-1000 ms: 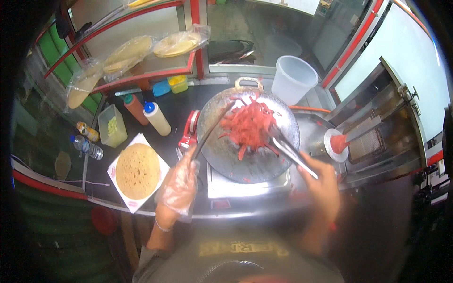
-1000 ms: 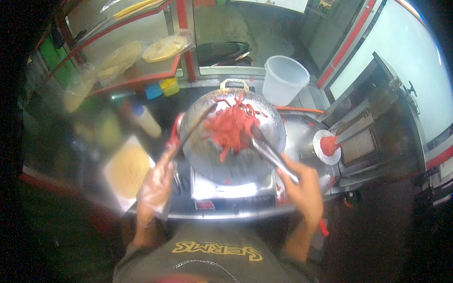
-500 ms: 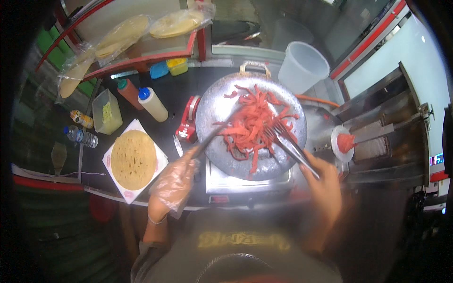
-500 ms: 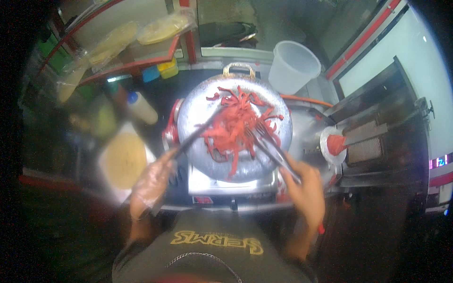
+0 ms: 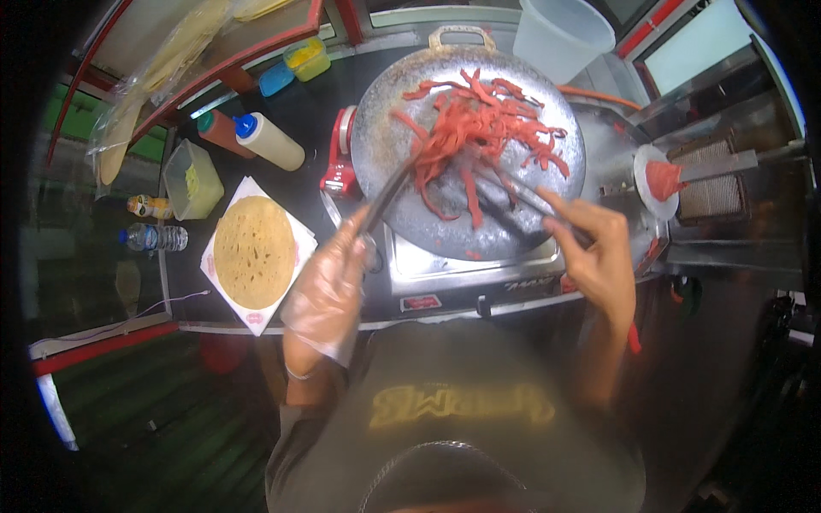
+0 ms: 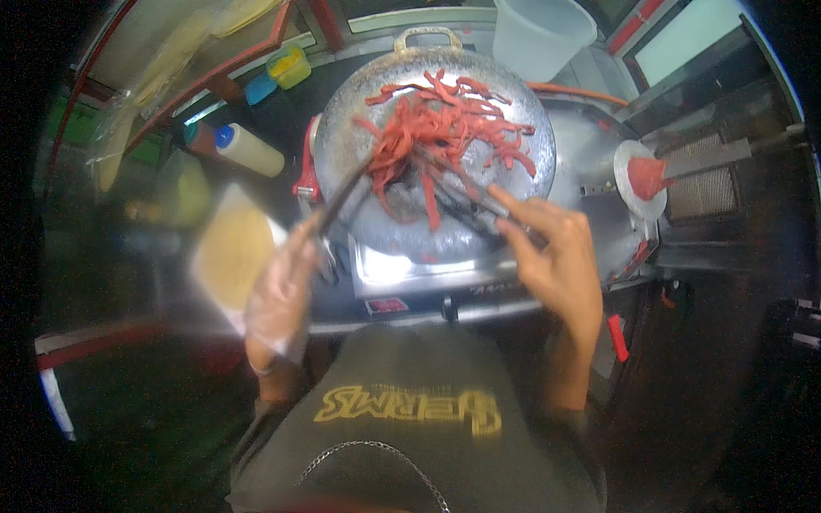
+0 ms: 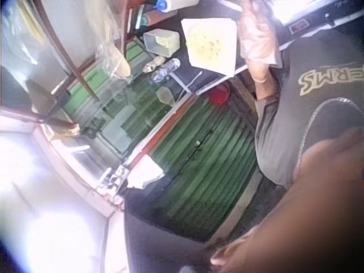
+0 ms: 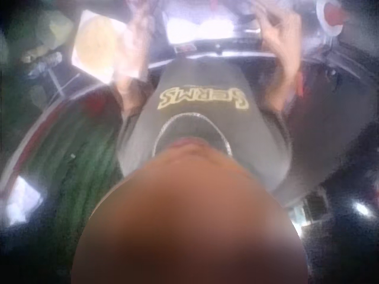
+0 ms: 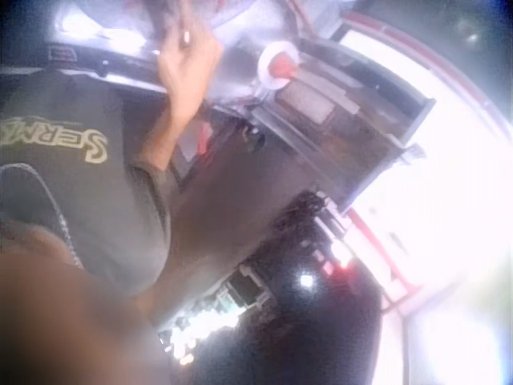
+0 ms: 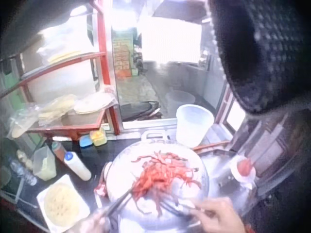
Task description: The person cooks a tortilla on a flat griddle, then adds shredded lettuce and cooked meat to a separate tortilla on a paper plate. They finish by drizzling sauce over the assembled taco.
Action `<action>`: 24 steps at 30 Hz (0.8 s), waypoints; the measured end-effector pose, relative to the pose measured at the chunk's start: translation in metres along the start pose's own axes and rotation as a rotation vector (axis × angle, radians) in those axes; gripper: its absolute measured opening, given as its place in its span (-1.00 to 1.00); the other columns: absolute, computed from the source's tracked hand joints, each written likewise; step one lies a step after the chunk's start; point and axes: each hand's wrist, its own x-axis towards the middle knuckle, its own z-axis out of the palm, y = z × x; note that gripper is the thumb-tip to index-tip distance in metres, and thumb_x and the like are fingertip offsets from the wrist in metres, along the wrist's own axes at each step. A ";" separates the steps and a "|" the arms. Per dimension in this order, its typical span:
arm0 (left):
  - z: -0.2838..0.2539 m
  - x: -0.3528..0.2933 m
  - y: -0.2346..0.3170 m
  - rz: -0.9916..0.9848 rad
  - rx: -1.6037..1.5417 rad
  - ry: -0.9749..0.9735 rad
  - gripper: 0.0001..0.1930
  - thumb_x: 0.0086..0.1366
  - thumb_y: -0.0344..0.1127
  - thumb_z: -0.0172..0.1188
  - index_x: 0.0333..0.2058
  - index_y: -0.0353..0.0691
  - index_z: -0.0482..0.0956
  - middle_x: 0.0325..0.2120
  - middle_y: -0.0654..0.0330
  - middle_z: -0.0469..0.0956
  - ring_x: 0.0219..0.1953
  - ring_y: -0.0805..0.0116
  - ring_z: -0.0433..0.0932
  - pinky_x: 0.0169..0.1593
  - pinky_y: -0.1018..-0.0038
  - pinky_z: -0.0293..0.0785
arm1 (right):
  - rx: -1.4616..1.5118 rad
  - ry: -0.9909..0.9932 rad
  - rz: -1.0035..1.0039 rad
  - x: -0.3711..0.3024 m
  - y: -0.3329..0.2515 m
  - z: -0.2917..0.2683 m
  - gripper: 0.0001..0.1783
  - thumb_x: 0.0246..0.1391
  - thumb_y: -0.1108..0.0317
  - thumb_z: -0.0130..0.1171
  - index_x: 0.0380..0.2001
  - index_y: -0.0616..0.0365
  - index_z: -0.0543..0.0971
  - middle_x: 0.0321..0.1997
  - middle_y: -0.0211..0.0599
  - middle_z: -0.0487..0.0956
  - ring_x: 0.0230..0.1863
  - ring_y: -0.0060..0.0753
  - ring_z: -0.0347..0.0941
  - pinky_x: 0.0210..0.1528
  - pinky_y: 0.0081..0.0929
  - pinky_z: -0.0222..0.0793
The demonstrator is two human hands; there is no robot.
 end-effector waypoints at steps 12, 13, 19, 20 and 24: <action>0.031 0.022 -0.002 0.098 0.245 0.014 -0.48 0.68 -0.07 -0.05 0.45 -0.19 0.39 0.04 -0.29 0.65 0.00 -0.19 0.68 0.11 0.17 0.56 | 0.052 0.208 -0.011 0.005 0.016 -0.001 -0.56 0.26 0.43 0.33 0.20 0.29 0.67 -0.28 0.16 0.75 -0.30 -0.09 0.73 -0.15 -0.13 0.52; 0.030 0.020 0.002 0.034 0.147 -0.007 -0.46 0.67 -0.05 -0.03 0.44 -0.21 0.40 0.02 -0.25 0.66 -0.05 -0.11 0.68 0.10 0.21 0.56 | 0.058 0.227 -0.052 0.005 0.017 -0.004 -0.55 0.26 0.43 0.33 0.20 0.28 0.67 -0.29 0.15 0.74 -0.32 -0.08 0.72 -0.16 -0.14 0.51; 0.004 -0.005 0.008 -0.013 -0.044 0.085 -0.48 0.68 -0.11 0.04 0.44 -0.26 0.44 -0.23 0.33 0.55 -0.21 0.49 0.46 -0.09 0.48 0.44 | -0.016 0.044 -0.016 -0.032 -0.004 -0.044 -0.53 0.24 0.36 0.39 0.21 0.20 0.69 -0.36 -0.04 0.71 -0.44 -0.03 0.56 -0.21 -0.20 0.47; 0.006 -0.005 0.006 0.015 0.057 0.074 -0.48 0.67 -0.12 0.04 0.44 -0.26 0.44 -0.24 0.36 0.53 -0.22 0.52 0.44 -0.10 0.52 0.42 | -0.065 0.078 -0.069 -0.035 -0.004 -0.041 -0.53 0.24 0.35 0.38 0.20 0.18 0.70 -0.35 -0.03 0.70 -0.41 0.00 0.56 -0.18 -0.19 0.47; 0.028 -0.002 0.010 -0.096 -0.080 -0.034 -0.48 0.66 -0.10 0.08 0.44 -0.23 0.45 -0.25 0.39 0.50 -0.25 0.61 0.40 -0.16 0.60 0.37 | -0.084 0.082 -0.180 -0.020 0.024 -0.017 -0.57 0.26 0.31 0.33 0.18 0.07 0.73 -0.26 -0.02 0.68 -0.26 0.13 0.56 -0.05 -0.08 0.44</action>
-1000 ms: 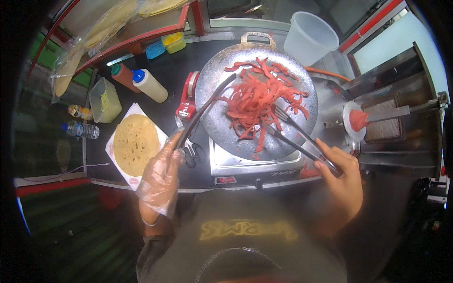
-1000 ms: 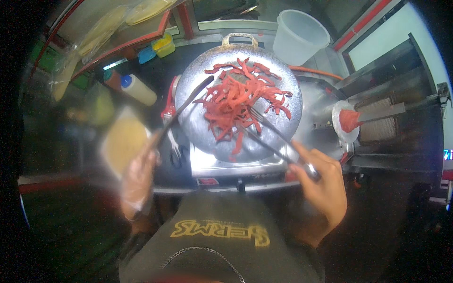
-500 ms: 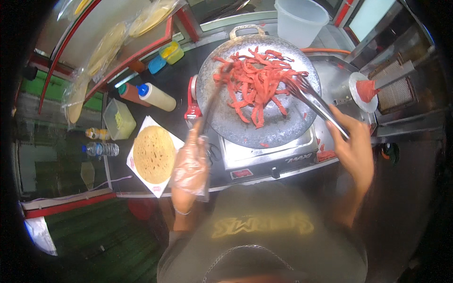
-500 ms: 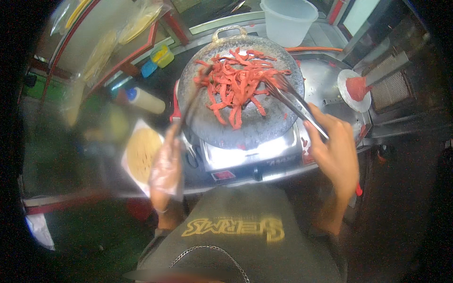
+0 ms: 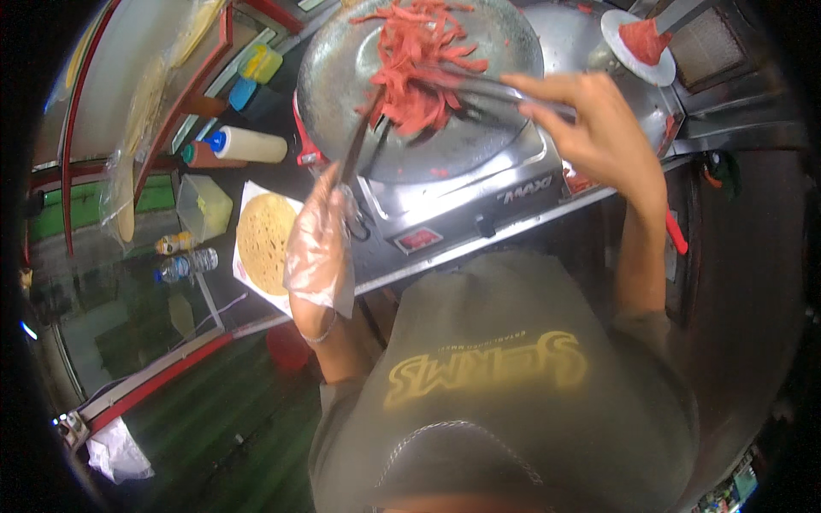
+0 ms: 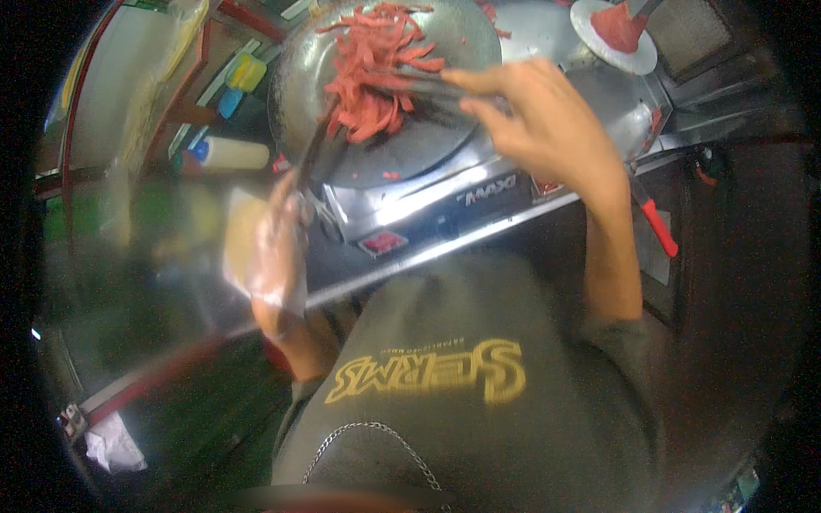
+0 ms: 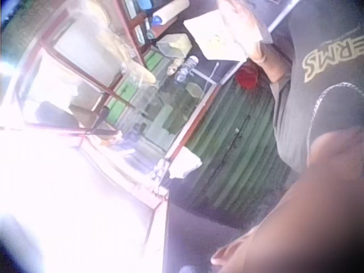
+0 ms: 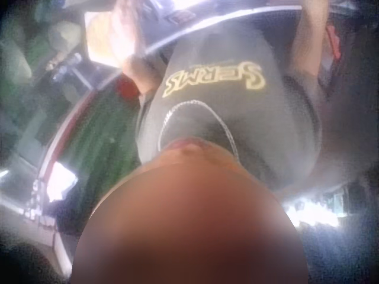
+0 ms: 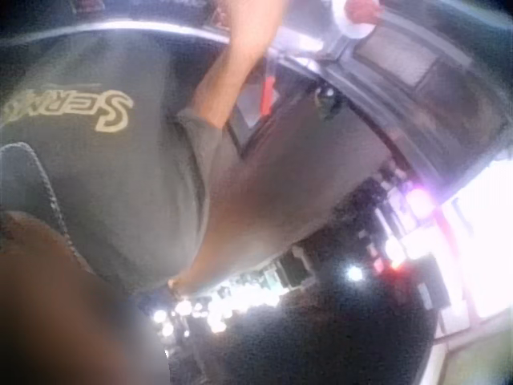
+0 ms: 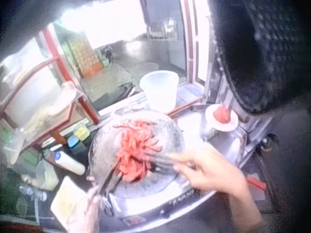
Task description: The person cooks a tortilla on a flat griddle, then adds shredded lettuce and cooked meat to a separate tortilla on a paper plate. They finish by drizzling sauce over the assembled taco.
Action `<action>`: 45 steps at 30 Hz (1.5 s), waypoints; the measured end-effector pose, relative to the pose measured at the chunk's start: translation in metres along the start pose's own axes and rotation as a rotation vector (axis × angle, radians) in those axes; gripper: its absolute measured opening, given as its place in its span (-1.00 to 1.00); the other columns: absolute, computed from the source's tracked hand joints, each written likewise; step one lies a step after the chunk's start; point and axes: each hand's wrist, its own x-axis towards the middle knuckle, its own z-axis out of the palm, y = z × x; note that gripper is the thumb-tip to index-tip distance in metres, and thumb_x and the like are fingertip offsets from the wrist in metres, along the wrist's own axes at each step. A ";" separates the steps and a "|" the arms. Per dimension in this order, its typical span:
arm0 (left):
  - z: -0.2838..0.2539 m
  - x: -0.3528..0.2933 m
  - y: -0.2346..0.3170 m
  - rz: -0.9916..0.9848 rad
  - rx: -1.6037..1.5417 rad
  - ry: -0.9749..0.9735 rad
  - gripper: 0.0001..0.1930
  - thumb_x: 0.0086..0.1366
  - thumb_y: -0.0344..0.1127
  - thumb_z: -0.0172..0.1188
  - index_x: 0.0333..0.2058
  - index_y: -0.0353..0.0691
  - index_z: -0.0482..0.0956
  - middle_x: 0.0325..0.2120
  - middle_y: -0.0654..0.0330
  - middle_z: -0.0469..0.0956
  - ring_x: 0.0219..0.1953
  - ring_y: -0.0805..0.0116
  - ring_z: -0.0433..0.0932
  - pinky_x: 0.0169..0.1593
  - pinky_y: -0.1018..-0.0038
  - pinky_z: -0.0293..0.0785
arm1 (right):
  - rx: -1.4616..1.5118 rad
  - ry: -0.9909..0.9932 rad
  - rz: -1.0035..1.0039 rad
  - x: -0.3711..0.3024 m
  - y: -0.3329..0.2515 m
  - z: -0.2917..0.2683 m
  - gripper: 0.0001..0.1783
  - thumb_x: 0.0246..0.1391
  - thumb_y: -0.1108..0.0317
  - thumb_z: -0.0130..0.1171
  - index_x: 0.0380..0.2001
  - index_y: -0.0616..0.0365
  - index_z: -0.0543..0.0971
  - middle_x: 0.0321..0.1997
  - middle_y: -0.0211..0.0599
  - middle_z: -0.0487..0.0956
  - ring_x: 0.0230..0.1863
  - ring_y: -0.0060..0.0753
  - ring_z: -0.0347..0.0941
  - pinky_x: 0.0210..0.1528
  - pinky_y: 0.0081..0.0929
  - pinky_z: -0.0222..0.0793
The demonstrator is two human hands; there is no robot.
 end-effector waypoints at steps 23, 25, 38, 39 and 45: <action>0.056 -0.021 0.044 0.055 -0.224 0.363 -0.51 0.67 -0.14 0.03 0.44 -0.21 0.44 -0.33 0.36 0.48 -0.31 0.54 0.41 -0.23 0.50 0.39 | 0.214 0.102 0.005 0.047 0.060 -0.029 -0.61 0.24 0.37 0.33 0.11 0.26 0.72 -0.22 0.26 0.72 -0.33 0.06 0.71 -0.18 -0.12 0.52; 0.058 -0.017 0.044 0.020 -0.084 0.421 -0.51 0.67 -0.14 0.02 0.42 -0.22 0.45 -0.39 0.29 0.49 -0.35 0.51 0.41 -0.26 0.44 0.41 | 0.110 0.081 0.028 0.047 0.063 -0.040 -0.61 0.25 0.38 0.33 0.11 0.27 0.72 -0.17 0.28 0.71 -0.24 0.11 0.74 -0.10 -0.07 0.53; 0.061 0.002 0.052 0.037 0.214 0.445 -0.51 0.67 -0.13 -0.06 0.41 -0.20 0.42 -0.17 -0.21 0.67 -0.12 -0.14 0.67 0.00 0.12 0.55 | 0.112 -0.062 0.147 0.083 0.077 -0.046 -0.55 0.24 0.41 0.33 0.19 0.22 0.69 -0.09 0.29 0.72 -0.10 0.08 0.75 -0.01 -0.18 0.54; 0.064 0.011 0.056 0.068 0.298 0.478 -0.51 0.67 -0.12 -0.06 0.41 -0.25 0.41 -0.09 -0.26 0.68 -0.05 -0.27 0.67 0.04 0.06 0.54 | 0.073 -0.023 0.146 0.089 0.081 -0.040 -0.55 0.24 0.41 0.33 0.20 0.23 0.68 -0.10 0.29 0.71 -0.13 0.07 0.75 -0.04 -0.17 0.53; 0.069 0.013 0.060 -0.051 0.212 0.195 -0.54 0.62 -0.26 -0.03 0.39 -0.29 0.42 -0.03 -0.32 0.66 -0.02 -0.34 0.63 0.07 0.08 0.54 | 0.315 -0.105 -0.008 0.098 0.090 0.004 -0.58 0.25 0.38 0.33 0.16 0.23 0.71 -0.16 0.22 0.75 -0.13 -0.05 0.77 0.01 -0.26 0.55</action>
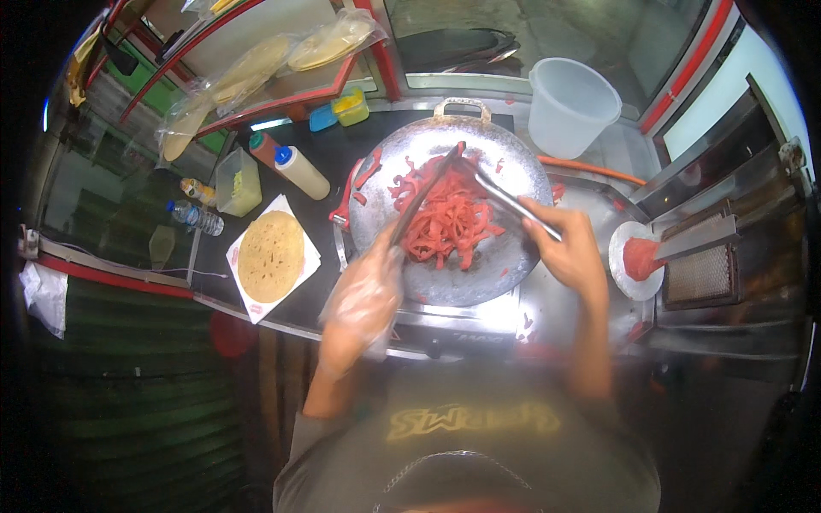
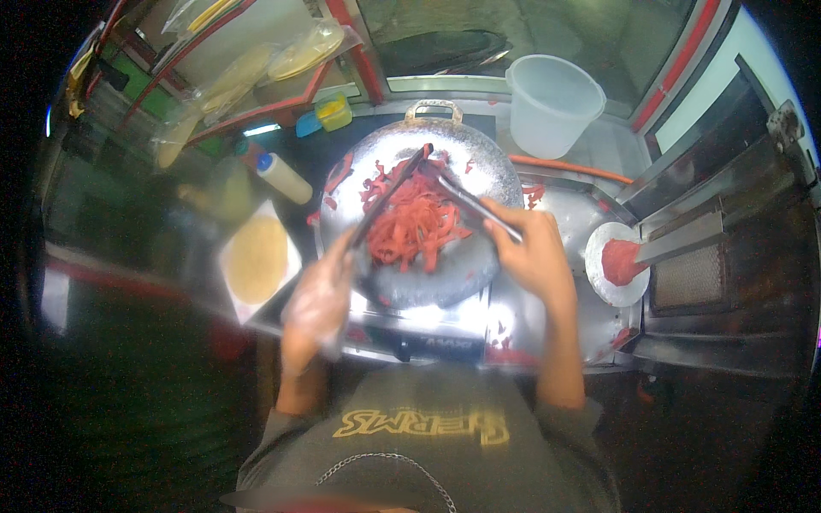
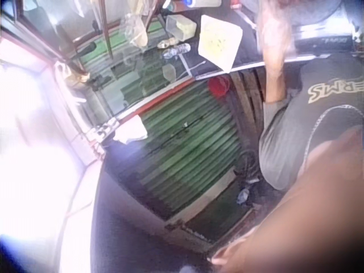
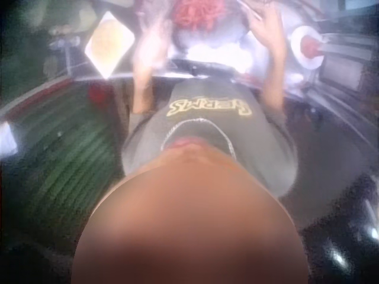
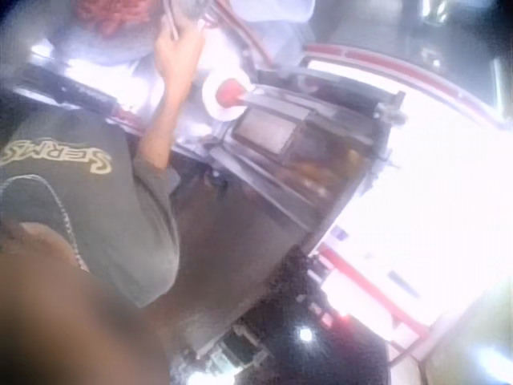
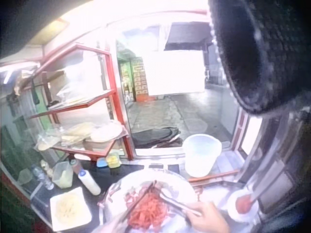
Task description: The person cooks a tortilla on a flat griddle, then adds shredded lettuce and cooked meat to a separate tortilla on a paper plate. They finish by drizzling sauce over the assembled taco.
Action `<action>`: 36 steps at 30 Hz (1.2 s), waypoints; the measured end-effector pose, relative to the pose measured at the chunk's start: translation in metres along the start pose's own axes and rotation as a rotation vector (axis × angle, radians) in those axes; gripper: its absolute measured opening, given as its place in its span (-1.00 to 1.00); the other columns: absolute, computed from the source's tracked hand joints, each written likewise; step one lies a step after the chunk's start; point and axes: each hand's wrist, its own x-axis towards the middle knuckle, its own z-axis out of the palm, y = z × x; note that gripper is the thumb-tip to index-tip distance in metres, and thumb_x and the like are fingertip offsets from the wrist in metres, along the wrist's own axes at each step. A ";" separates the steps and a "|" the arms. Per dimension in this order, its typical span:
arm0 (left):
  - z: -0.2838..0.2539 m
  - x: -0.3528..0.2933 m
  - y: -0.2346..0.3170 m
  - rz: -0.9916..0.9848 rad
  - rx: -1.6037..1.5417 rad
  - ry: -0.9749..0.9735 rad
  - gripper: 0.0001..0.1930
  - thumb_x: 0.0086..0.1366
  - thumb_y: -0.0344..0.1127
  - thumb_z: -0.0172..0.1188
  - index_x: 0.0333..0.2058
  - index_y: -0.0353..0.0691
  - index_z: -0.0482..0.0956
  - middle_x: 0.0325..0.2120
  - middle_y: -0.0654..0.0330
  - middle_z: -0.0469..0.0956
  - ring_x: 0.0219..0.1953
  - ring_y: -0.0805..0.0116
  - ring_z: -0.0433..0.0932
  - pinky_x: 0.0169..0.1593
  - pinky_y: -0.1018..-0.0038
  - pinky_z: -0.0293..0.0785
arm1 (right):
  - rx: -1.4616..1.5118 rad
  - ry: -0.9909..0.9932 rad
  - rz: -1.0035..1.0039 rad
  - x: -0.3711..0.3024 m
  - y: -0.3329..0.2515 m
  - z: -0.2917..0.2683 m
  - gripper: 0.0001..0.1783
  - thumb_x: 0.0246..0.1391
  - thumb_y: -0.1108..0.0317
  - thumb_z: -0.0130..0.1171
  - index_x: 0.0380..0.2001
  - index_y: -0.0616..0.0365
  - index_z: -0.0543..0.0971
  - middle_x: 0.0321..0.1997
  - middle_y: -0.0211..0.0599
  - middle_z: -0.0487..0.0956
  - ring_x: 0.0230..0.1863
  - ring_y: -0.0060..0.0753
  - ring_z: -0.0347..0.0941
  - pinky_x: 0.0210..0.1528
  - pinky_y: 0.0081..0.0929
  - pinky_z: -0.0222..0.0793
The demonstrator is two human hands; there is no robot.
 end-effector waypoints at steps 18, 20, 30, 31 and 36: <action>-0.029 -0.072 -0.040 -0.093 -0.097 0.153 -0.45 0.68 -0.02 -0.04 0.43 -0.26 0.43 0.01 -0.03 0.74 0.03 0.06 0.68 0.16 0.14 0.49 | -0.187 -0.057 0.097 -0.062 -0.074 -0.026 -0.57 0.23 0.39 0.34 0.15 0.24 0.71 -0.14 0.25 0.73 -0.10 0.08 0.76 -0.03 -0.21 0.54; -0.026 -0.078 -0.046 -0.248 -0.141 0.149 -0.45 0.68 -0.01 -0.03 0.42 -0.25 0.44 -0.05 0.04 0.72 0.02 0.19 0.67 0.16 0.25 0.52 | -0.214 -0.104 0.077 -0.071 -0.083 -0.030 -0.55 0.22 0.41 0.35 0.18 0.21 0.71 -0.26 0.19 0.70 -0.24 0.07 0.71 -0.12 -0.17 0.50; -0.011 -0.057 -0.053 0.066 -0.325 0.274 -0.58 0.63 -0.26 0.05 0.35 -0.25 0.51 -0.37 0.04 0.62 -0.33 0.24 0.57 -0.08 0.36 0.54 | -0.269 0.081 -0.121 -0.064 -0.064 -0.007 -0.54 0.23 0.46 0.34 0.21 0.15 0.69 -0.39 0.03 0.59 -0.42 0.07 0.51 -0.29 -0.09 0.36; -0.017 -0.060 -0.053 0.096 -0.360 0.315 -0.58 0.62 -0.28 0.05 0.35 -0.25 0.52 -0.39 0.07 0.59 -0.35 0.30 0.53 -0.09 0.40 0.54 | -0.291 0.100 -0.139 -0.069 -0.068 -0.014 -0.54 0.24 0.46 0.34 0.22 0.15 0.69 -0.39 0.03 0.58 -0.43 0.05 0.50 -0.30 -0.09 0.35; -0.018 -0.065 -0.055 0.169 -0.193 0.421 -0.57 0.59 -0.34 0.05 0.33 -0.34 0.51 0.05 -0.22 0.68 0.07 0.01 0.71 0.18 0.24 0.54 | -0.314 0.099 -0.082 -0.082 -0.079 -0.007 -0.48 0.24 0.45 0.35 0.29 0.13 0.65 -0.38 -0.02 0.59 -0.44 -0.03 0.50 -0.32 -0.13 0.36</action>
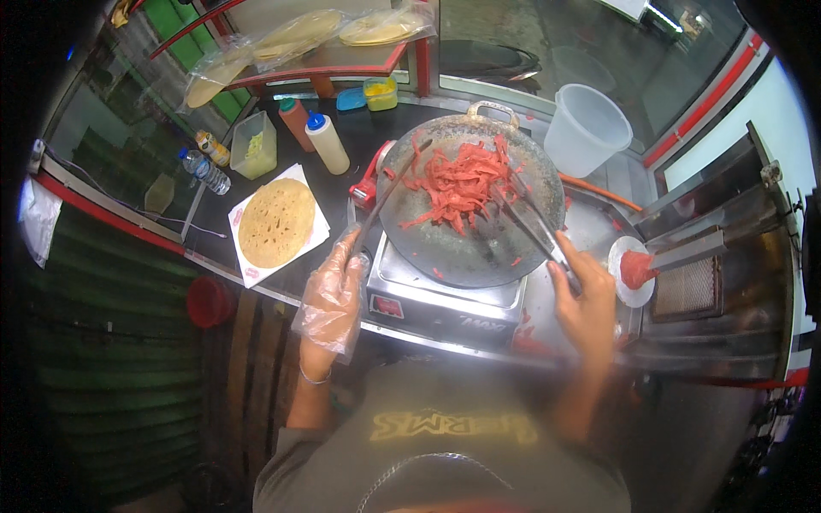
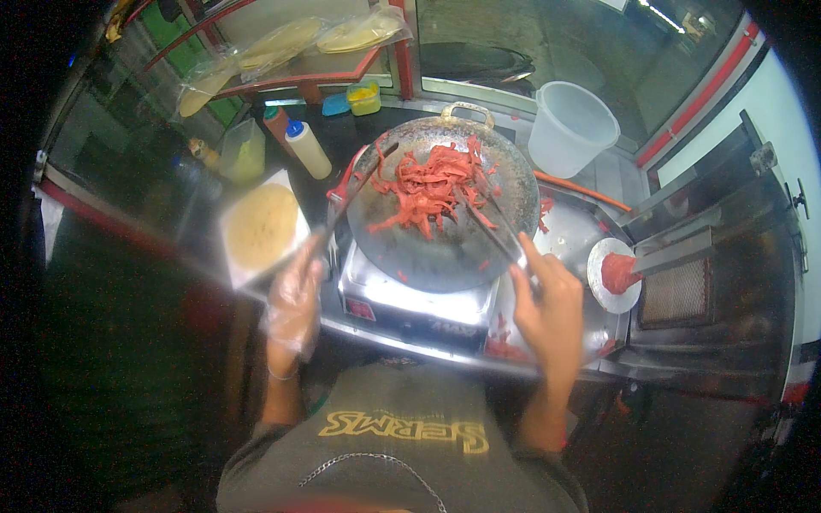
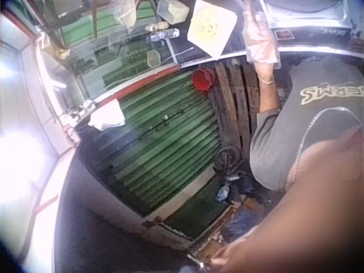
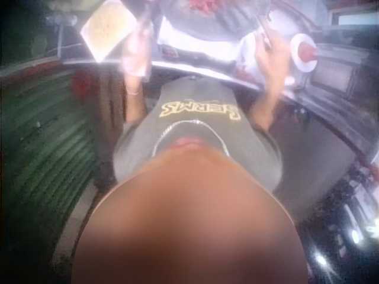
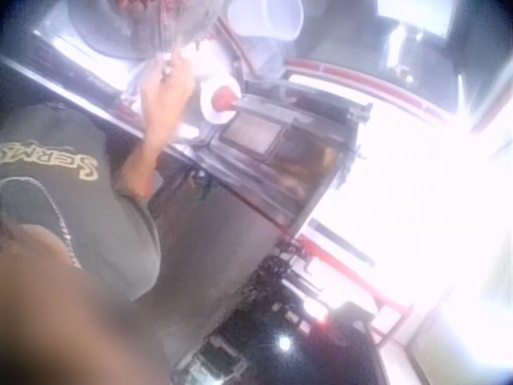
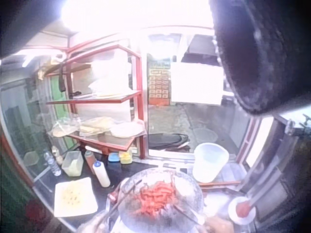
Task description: The person cooks a tortilla on a flat griddle, then adds shredded lettuce and cooked meat to a separate tortilla on a paper plate. They finish by drizzling sauce over the assembled taco.
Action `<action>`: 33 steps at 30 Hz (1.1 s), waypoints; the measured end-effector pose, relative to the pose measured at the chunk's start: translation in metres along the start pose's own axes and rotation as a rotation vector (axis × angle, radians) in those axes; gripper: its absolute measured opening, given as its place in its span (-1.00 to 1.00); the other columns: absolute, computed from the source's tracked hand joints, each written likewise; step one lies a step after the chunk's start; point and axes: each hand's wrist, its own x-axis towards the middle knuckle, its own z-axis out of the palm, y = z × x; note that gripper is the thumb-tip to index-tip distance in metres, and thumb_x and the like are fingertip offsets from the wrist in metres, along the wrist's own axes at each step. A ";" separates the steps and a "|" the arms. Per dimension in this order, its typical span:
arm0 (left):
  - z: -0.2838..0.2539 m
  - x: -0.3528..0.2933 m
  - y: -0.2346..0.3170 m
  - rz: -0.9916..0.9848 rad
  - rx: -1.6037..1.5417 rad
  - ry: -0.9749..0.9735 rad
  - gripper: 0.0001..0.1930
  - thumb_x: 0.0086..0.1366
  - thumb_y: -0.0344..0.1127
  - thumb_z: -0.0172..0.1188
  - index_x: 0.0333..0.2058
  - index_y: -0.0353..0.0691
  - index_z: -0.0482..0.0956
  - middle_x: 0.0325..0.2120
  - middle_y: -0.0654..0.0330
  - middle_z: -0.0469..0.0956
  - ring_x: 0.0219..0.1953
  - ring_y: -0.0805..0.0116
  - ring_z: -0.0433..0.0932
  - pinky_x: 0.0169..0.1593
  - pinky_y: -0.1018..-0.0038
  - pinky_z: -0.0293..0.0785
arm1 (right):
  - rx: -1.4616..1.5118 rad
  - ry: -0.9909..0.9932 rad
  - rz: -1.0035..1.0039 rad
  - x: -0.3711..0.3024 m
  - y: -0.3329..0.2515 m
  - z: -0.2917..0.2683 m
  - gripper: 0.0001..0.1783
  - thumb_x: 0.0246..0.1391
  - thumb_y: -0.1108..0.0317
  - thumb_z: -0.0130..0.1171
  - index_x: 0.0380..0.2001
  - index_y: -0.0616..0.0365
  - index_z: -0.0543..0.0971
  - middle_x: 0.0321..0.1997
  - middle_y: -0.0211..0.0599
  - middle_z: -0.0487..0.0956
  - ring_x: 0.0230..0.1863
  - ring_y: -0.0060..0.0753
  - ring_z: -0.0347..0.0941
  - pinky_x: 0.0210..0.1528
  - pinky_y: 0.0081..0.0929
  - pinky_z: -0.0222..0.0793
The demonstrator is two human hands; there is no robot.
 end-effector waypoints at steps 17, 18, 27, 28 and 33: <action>0.055 -0.085 -0.041 -0.243 -0.103 -0.083 -0.58 0.62 -0.24 -0.07 0.23 -0.30 0.62 -0.28 -0.03 0.76 -0.23 -0.02 0.74 -0.09 0.15 0.56 | 0.159 0.180 0.140 -0.140 0.006 0.104 -0.45 0.30 0.40 0.35 0.32 0.29 0.57 -0.22 -0.15 0.68 -0.19 -0.19 0.64 0.23 -0.13 0.46; 0.055 -0.087 -0.042 -0.194 -0.100 -0.078 -0.58 0.62 -0.24 -0.07 0.23 -0.29 0.63 -0.29 -0.03 0.75 -0.25 -0.01 0.73 -0.10 0.16 0.56 | 0.108 0.206 0.068 -0.144 0.006 0.105 -0.44 0.30 0.39 0.35 0.32 0.29 0.56 -0.22 -0.17 0.68 -0.19 -0.20 0.64 0.25 -0.13 0.45; 0.065 -0.105 -0.057 -0.296 -0.159 -0.174 -0.54 0.66 -0.07 -0.04 0.21 -0.32 0.59 -0.36 -0.12 0.66 -0.39 0.03 0.62 -0.26 0.18 0.52 | 0.226 0.192 0.231 -0.163 0.013 0.114 -0.41 0.30 0.49 0.28 0.38 0.35 0.51 0.15 0.09 0.67 0.12 0.00 0.68 0.25 -0.22 0.52; 0.066 -0.104 -0.058 -0.387 -0.099 -0.272 -0.56 0.67 -0.06 -0.02 0.18 -0.30 0.60 -0.40 -0.10 0.65 -0.42 0.04 0.62 -0.30 0.23 0.53 | 0.043 0.123 0.126 -0.164 0.015 0.112 -0.40 0.32 0.53 0.21 0.41 0.39 0.45 0.33 0.27 0.57 0.22 0.07 0.65 0.19 -0.24 0.58; 0.063 -0.098 -0.034 -0.103 -0.383 -0.150 -0.68 0.62 -0.29 0.09 0.17 -0.35 0.60 -0.45 -0.01 0.64 -0.51 0.09 0.55 -0.35 0.21 0.50 | 0.371 0.305 0.100 -0.143 0.004 0.108 -0.43 0.37 0.57 0.13 0.40 0.48 0.41 0.28 0.35 0.58 0.21 0.15 0.65 0.27 -0.11 0.51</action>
